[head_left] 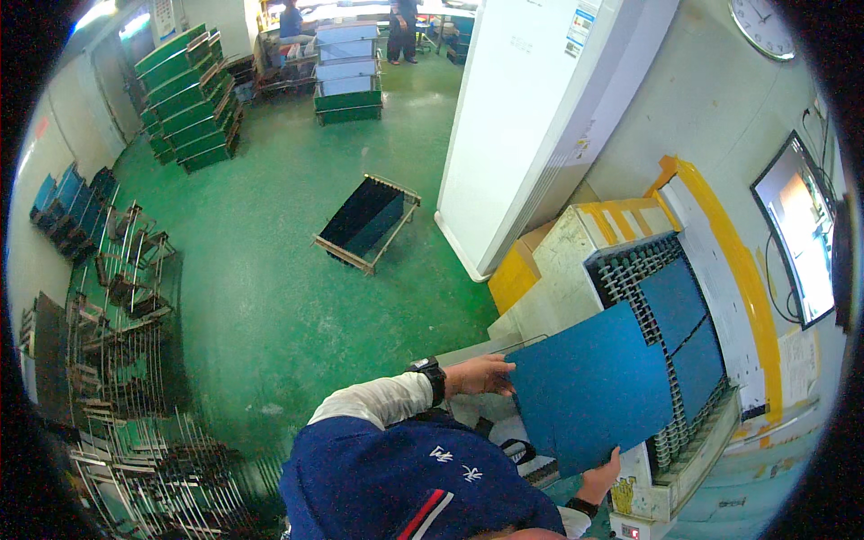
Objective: Processing and organizing blue industrial panels using a machine and sorting racks.
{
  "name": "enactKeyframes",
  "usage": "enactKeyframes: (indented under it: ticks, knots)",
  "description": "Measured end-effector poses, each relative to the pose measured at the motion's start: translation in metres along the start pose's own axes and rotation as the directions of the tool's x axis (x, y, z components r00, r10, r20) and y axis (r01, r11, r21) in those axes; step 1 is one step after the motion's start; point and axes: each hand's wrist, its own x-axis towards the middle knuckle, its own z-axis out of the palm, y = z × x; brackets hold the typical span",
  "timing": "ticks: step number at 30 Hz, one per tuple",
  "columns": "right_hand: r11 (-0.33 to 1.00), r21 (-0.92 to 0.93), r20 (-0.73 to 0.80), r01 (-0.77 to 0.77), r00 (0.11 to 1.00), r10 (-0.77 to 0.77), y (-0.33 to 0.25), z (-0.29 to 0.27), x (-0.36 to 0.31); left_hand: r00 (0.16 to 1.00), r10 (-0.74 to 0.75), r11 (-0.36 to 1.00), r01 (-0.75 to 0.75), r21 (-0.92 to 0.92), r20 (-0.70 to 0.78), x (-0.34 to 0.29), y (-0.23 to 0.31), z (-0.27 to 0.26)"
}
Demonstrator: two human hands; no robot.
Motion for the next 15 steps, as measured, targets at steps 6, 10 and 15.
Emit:
enactKeyframes:
  ticks: [6,10,15]
  knots:
    - [0.994,-0.106,0.220,0.028,0.976,-0.004,0.054,-0.052,-0.007,0.999,-0.035,0.992,0.038,0.121,-0.031,0.019,-0.001,0.001]
    - [0.972,-0.029,0.182,-0.235,0.955,0.236,0.103,-0.076,-0.005,0.996,-0.068,0.996,0.071,0.056,-0.055,0.029,-0.004,-0.001]
    - [0.879,0.105,0.315,-0.464,0.854,0.413,0.113,-0.098,0.007,0.999,-0.041,0.999,0.041,-0.026,0.033,0.032,-0.003,0.007]
